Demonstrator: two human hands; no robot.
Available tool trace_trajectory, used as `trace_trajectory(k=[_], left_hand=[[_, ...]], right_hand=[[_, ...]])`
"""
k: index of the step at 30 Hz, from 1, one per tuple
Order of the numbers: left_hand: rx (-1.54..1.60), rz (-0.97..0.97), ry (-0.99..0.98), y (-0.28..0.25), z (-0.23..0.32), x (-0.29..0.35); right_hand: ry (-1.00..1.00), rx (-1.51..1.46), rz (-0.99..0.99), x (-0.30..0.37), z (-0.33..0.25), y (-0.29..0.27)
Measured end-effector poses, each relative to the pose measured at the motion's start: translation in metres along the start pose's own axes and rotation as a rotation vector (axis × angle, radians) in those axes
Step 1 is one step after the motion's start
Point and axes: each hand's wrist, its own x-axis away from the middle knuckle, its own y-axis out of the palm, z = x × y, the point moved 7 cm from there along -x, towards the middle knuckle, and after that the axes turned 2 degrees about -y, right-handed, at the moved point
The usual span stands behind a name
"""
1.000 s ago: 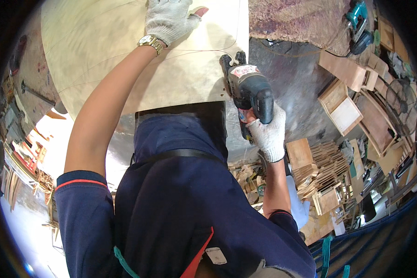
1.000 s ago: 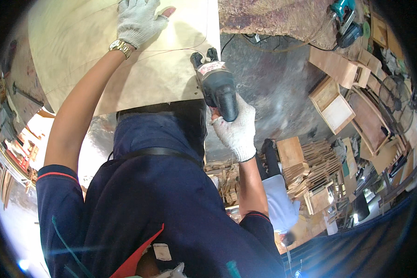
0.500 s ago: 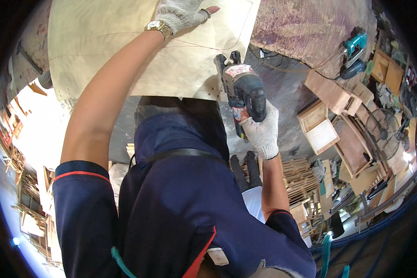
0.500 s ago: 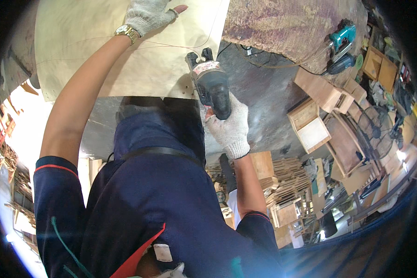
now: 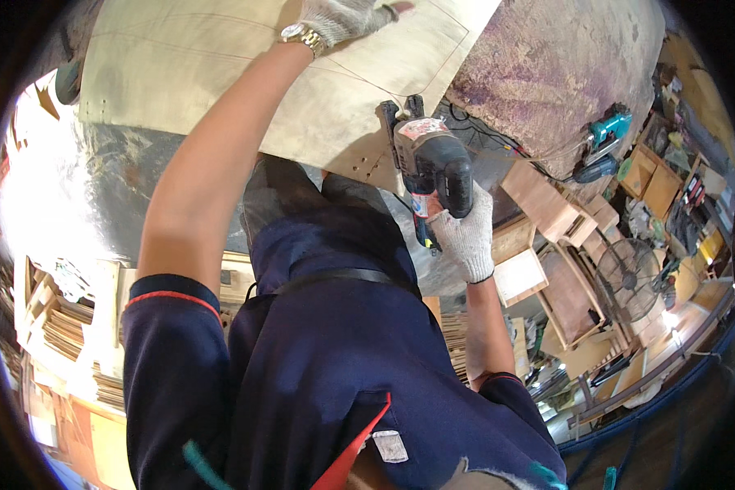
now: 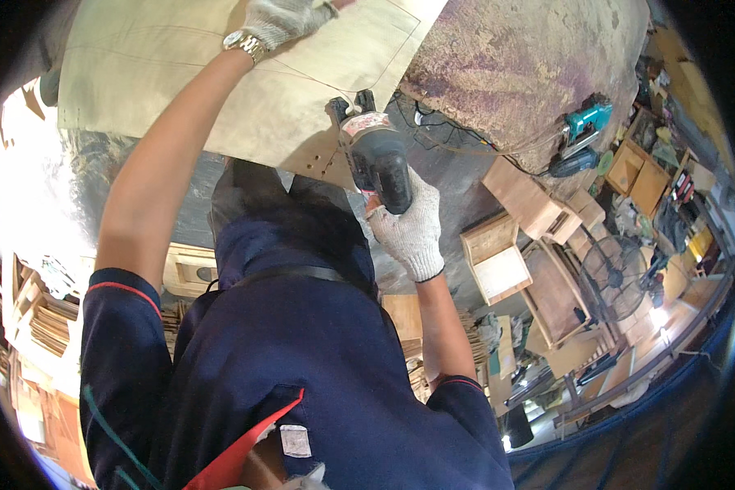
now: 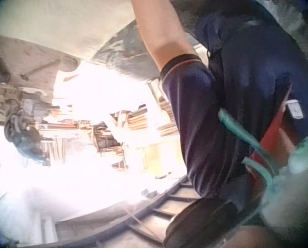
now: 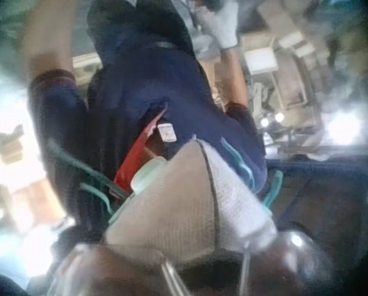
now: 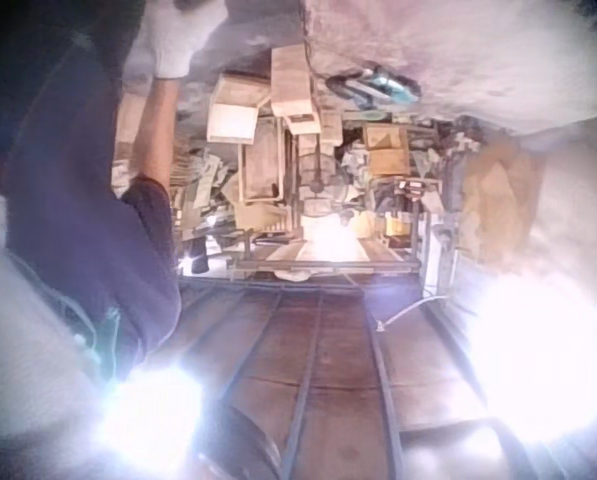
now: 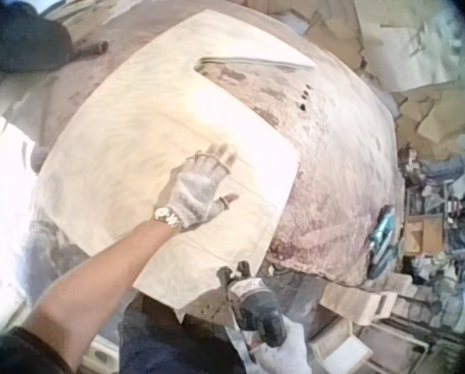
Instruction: The person marks a curved line on a large wooden panel using a template and pen, then uses a nail gun and hammer to fasten the template. The person then uses a jigsaw to cut along the marked line on the panel.
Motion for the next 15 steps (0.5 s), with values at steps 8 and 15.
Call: trace_trajectory(k=[8,15], left_hand=[[0.177,0.646,-1.033,-0.04,-0.054,0.227],[1.287,0.717,-1.559,0.026,-0.036,0.306]], right_hand=[[-0.103,0.066,-0.043,-0.007,-0.008,-0.004],[-0.001,0.082,-0.016,-0.007,0.007,-0.01]])
